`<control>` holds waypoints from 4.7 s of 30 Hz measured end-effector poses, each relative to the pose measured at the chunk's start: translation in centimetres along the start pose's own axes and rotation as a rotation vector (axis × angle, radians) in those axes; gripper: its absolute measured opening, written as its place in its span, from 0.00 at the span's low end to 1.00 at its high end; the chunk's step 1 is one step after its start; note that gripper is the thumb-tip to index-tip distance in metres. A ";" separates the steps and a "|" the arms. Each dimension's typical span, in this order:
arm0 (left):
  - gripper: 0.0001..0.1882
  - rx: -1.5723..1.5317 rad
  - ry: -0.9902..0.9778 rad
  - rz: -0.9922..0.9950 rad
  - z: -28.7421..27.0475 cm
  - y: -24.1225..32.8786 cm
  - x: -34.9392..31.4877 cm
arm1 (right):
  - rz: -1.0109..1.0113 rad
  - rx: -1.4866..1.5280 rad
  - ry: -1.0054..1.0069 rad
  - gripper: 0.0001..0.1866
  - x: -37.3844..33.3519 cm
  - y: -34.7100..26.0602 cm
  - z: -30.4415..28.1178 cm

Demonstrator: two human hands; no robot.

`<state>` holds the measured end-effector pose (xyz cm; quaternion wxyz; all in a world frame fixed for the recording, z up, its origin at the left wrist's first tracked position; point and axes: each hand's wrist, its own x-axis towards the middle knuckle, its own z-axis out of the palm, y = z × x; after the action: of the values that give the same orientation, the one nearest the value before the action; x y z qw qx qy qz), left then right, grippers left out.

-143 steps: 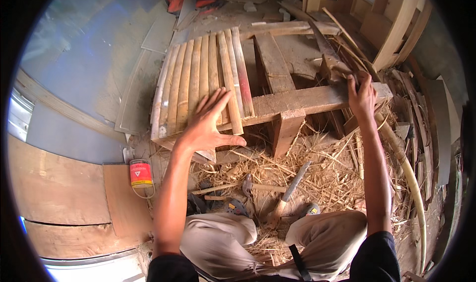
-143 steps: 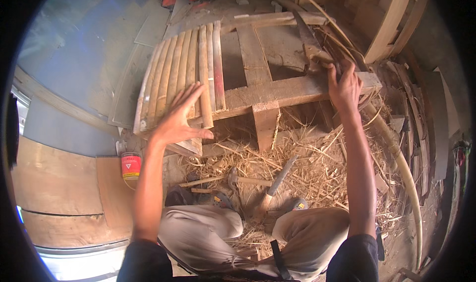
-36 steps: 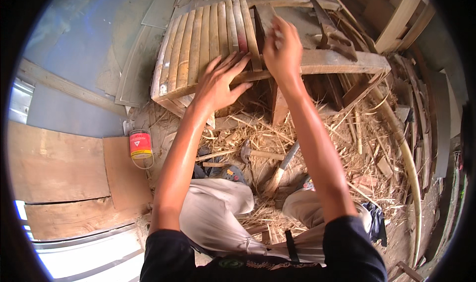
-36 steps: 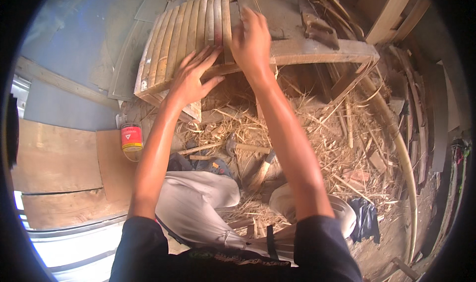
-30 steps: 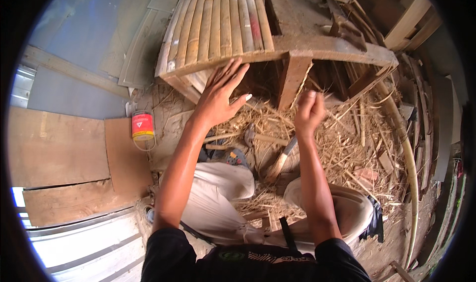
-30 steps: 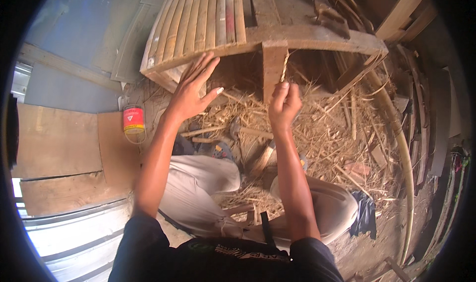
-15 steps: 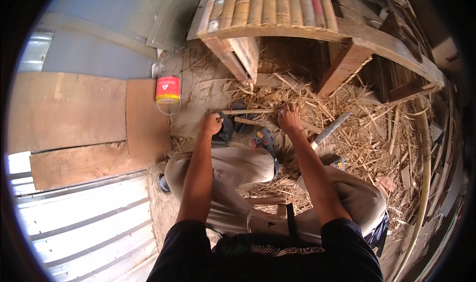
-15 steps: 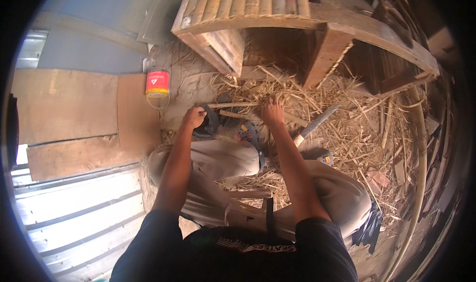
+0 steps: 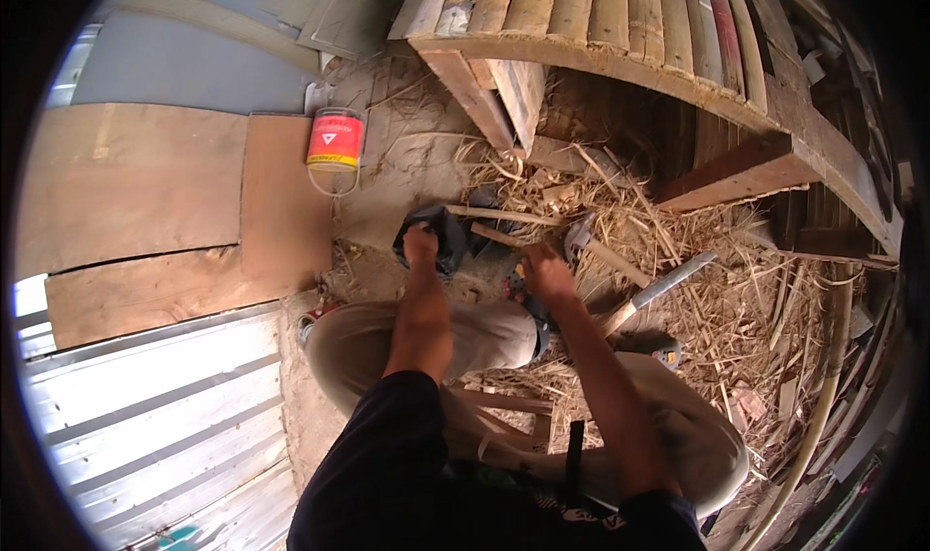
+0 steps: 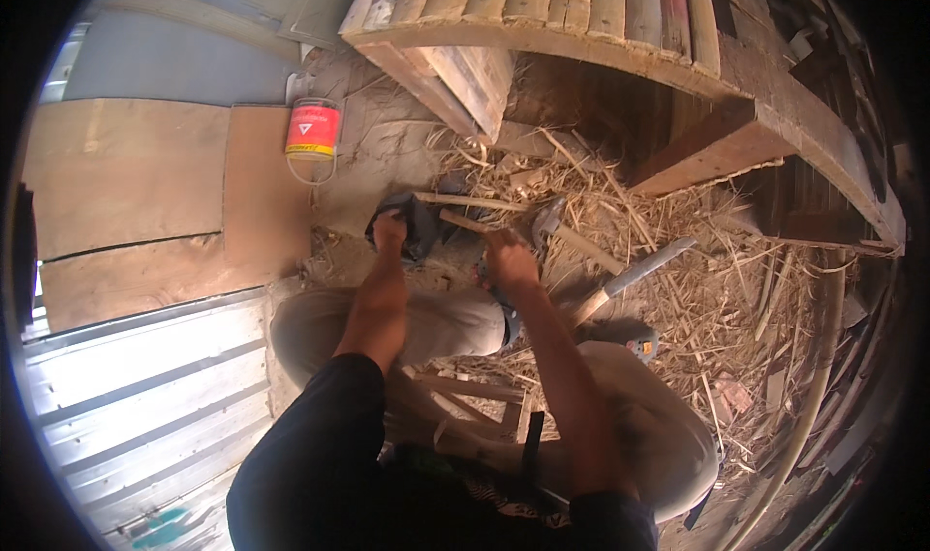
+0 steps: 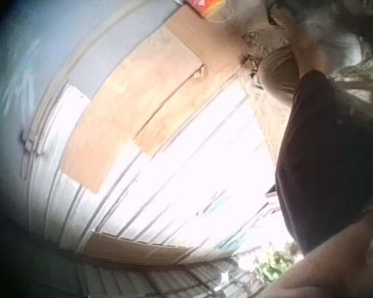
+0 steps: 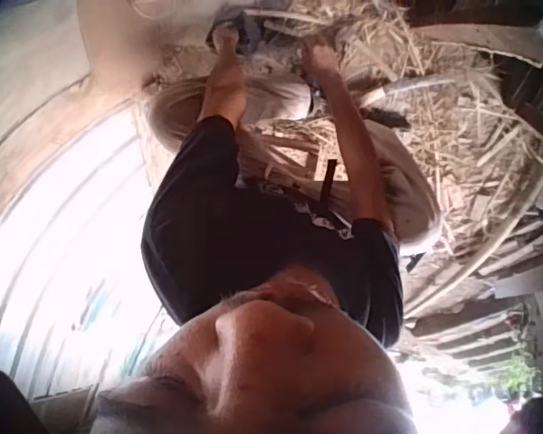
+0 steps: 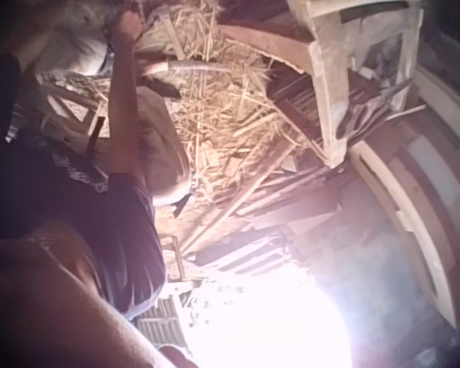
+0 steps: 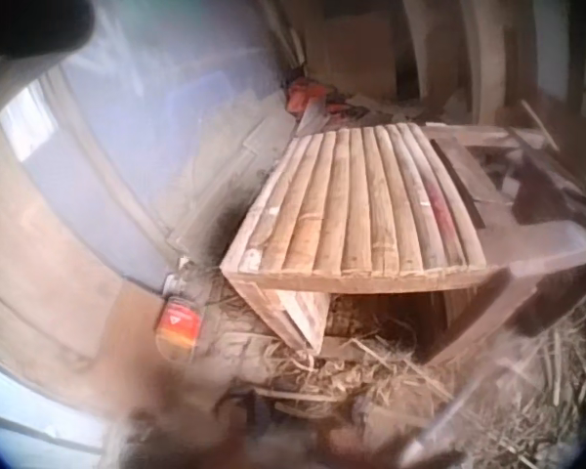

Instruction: The person assembles a bamboo seat by cutting a bamboo strip to size with a hand saw, fitting it into a wooden frame, and securing it with nails using a hammer. The person works on the ground in a cluttered workshop environment.

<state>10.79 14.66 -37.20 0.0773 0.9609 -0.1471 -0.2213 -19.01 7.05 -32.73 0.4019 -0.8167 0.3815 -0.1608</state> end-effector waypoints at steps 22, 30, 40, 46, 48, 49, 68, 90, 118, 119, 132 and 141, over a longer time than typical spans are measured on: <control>0.31 0.242 -0.272 0.009 1.9 0.2 2.8 | 0.048 0.146 0.184 0.10 2.0 0.2 -2.0; 0.32 0.101 -0.021 0.078 1.3 1.7 0.4 | 0.062 0.070 0.139 0.10 2.9 0.3 -1.5; 0.26 0.202 0.034 0.137 1.7 0.5 -1.1 | -0.013 0.065 0.168 0.08 2.4 0.7 -1.0; 0.21 0.245 0.018 0.150 2.8 0.1 -1.2 | -0.047 0.211 0.125 0.10 2.6 -1.3 -0.9; 0.19 0.240 0.054 0.082 3.4 0.2 -1.4 | -0.024 0.285 0.086 0.11 2.8 -2.8 -1.0; 0.18 0.236 0.082 0.043 3.8 0.3 -1.4 | -0.010 0.325 0.078 0.11 2.9 -3.6 -1.1; 0.13 -0.574 0.104 -0.142 0.0 -1.3 -2.4 | 0.130 0.155 0.204 0.11 2.8 2.1 -1.9; 0.22 -0.003 0.016 -0.004 3.4 0.1 -2.2 | 0.043 0.200 0.149 0.08 2.8 -3.3 -1.7; 0.13 -1.014 -0.150 -0.013 -4.1 -0.7 -4.6 | 0.303 0.019 0.262 0.13 2.4 4.5 -4.7; 0.13 -1.062 -0.113 0.036 -4.3 -0.2 -5.7 | 0.301 -0.082 0.297 0.15 1.7 5.3 -5.2; 0.12 -1.109 -0.218 0.897 -10.2 13.3 -21.4 | 0.571 -0.467 -0.299 0.32 -1.0 11.8 -5.0; 0.13 -1.366 -0.160 0.928 -20.0 20.8 -25.9 | 0.652 -0.130 -0.480 0.32 -2.4 0.4 -19.2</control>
<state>-7.64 4.87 -4.58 0.7165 0.5255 -0.3670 -0.2754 -31.69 -1.58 -20.95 0.4571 -0.6911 0.5250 0.1945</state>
